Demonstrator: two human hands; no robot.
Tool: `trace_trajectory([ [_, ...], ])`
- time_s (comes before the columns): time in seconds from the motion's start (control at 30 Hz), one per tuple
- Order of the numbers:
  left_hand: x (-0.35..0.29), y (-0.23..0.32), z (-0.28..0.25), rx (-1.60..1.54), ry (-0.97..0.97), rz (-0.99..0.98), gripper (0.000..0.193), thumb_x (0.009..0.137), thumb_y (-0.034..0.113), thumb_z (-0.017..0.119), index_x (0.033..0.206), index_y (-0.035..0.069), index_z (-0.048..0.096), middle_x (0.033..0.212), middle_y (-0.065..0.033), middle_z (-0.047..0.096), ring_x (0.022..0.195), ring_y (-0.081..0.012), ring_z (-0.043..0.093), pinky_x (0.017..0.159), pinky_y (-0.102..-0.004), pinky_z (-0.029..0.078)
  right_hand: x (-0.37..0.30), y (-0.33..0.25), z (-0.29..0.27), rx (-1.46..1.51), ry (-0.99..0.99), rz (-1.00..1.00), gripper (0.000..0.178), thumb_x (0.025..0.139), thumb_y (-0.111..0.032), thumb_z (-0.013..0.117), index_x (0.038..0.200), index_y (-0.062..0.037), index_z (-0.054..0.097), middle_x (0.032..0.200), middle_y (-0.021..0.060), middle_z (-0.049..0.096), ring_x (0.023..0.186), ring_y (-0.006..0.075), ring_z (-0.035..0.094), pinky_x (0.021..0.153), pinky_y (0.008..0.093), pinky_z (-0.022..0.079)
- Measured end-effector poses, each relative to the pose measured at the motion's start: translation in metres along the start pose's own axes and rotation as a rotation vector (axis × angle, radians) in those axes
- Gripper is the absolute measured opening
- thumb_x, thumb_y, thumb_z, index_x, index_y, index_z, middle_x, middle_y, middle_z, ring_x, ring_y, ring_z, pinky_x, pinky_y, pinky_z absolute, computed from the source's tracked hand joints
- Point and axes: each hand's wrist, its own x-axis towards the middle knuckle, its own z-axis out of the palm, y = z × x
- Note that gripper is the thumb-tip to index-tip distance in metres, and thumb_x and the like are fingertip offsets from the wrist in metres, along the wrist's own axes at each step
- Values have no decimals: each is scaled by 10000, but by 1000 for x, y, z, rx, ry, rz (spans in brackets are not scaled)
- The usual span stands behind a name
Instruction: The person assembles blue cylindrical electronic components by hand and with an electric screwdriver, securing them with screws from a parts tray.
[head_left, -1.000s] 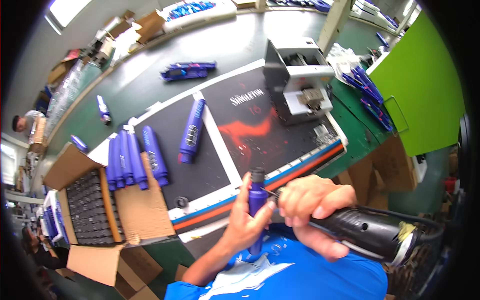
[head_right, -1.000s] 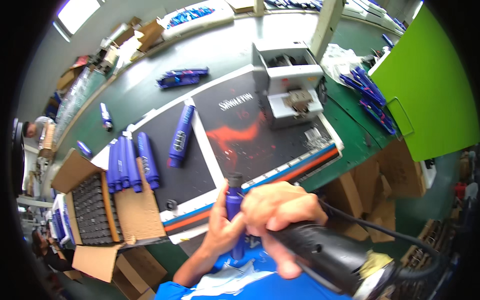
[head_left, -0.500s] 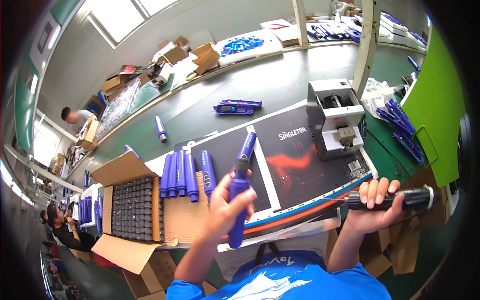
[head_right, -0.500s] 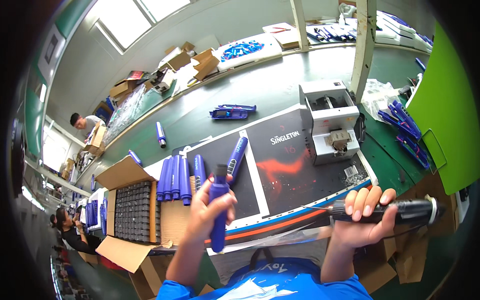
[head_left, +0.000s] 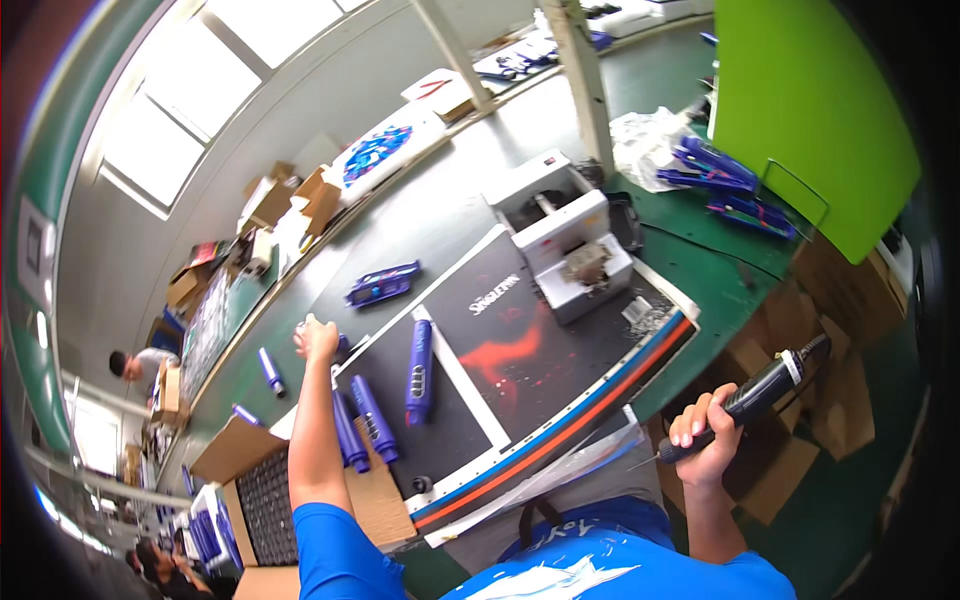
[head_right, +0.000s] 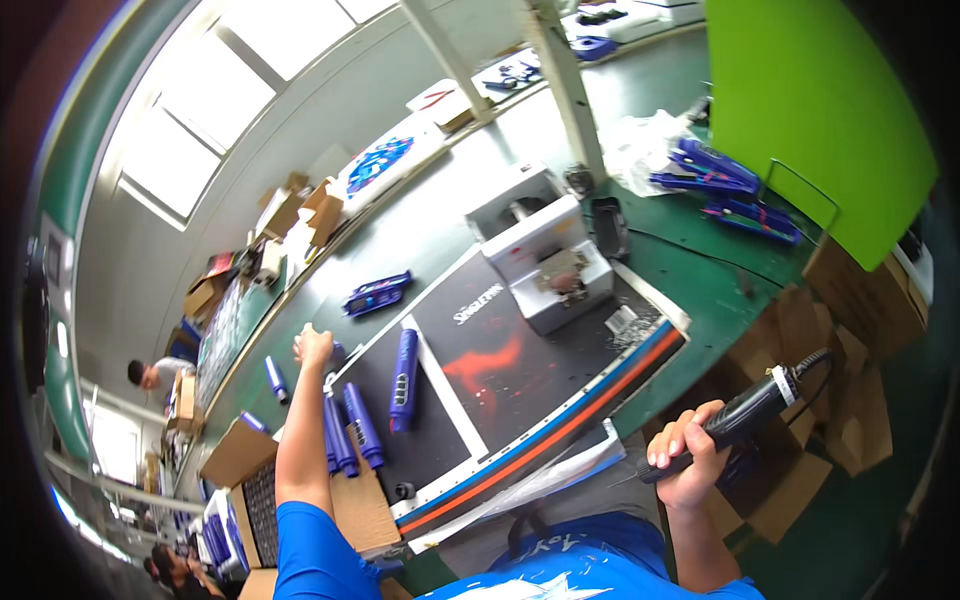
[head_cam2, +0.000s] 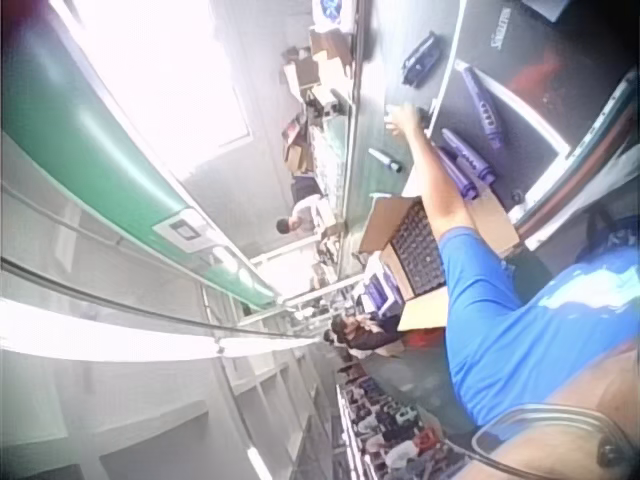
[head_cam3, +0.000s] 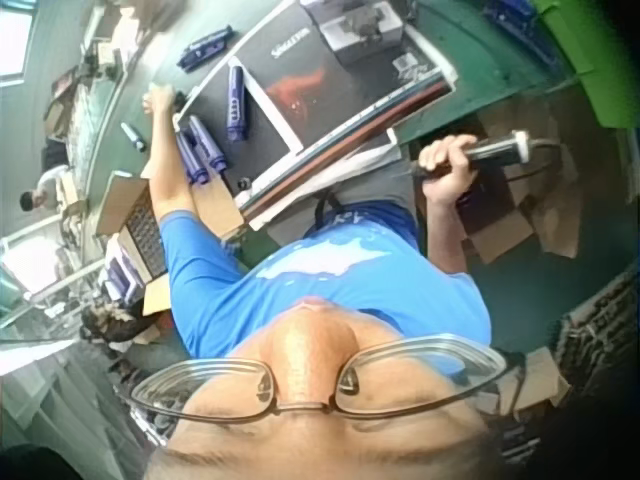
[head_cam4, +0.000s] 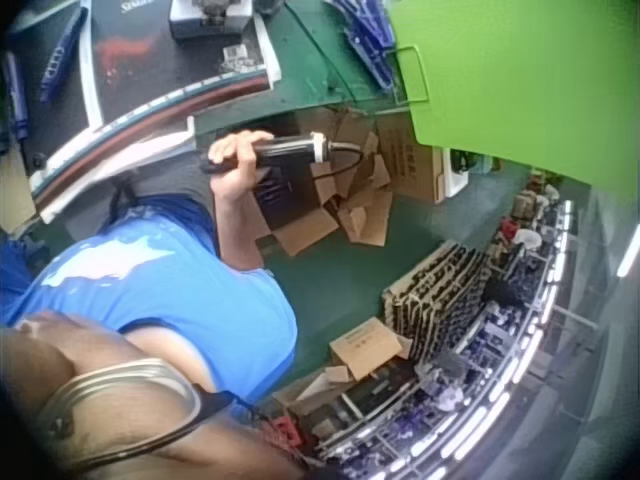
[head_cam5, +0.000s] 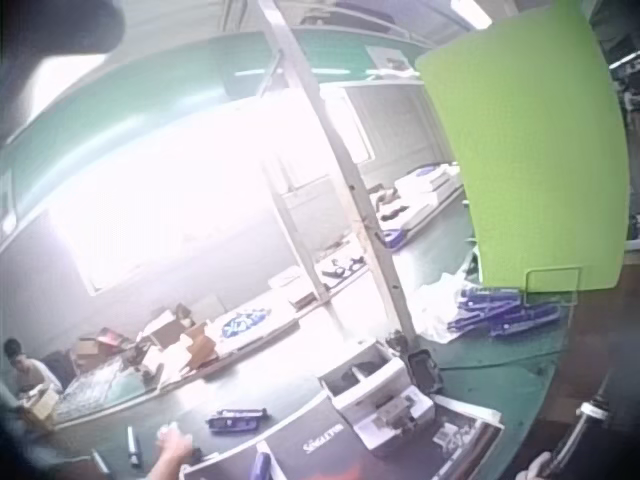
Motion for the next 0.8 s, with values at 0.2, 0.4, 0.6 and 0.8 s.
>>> trace_trajectory([
  [0.2, -58, 125, 34, 719, -35, 974, 793, 821, -31, 592, 1547, 152, 331, 1576, -191, 336, 1493, -395, 249, 1144, -591, 316, -11, -8, -14, -24, 70, -11, 139, 892, -78, 554, 998, -90, 465, 634, 52, 472, 467, 164, 490, 454, 321, 478],
  [0.4, -45, 149, 64, 609, -319, 835, 755, 829, -77, 557, 1497, 207, 349, 1496, -68, 434, 1425, -285, 387, 1116, -661, 299, -26, 10, -5, -8, 11, 111, 148, 873, -36, 575, 984, -45, 476, 648, 104, 522, 497, 196, 542, 494, 361, 509],
  [0.6, 7, 68, 58, 40, -36, 899, 772, 789, -159, 459, 1518, 53, 321, 1492, -203, 446, 1407, -348, 423, 1184, -469, 290, -24, 12, 0, 53, 13, 216, 113, 883, -27, 595, 939, -25, 497, 632, 94, 551, 509, 192, 569, 517, 353, 502],
  [0.8, -149, 253, -41, -619, -88, 1000, 636, 855, -149, 489, 1457, 42, 418, 1452, -141, 496, 1383, -252, 456, 1125, -370, 360, -14, 10, -5, 0, 40, 210, 98, 887, -33, 610, 889, -26, 513, 626, 91, 564, 514, 175, 573, 523, 335, 497],
])
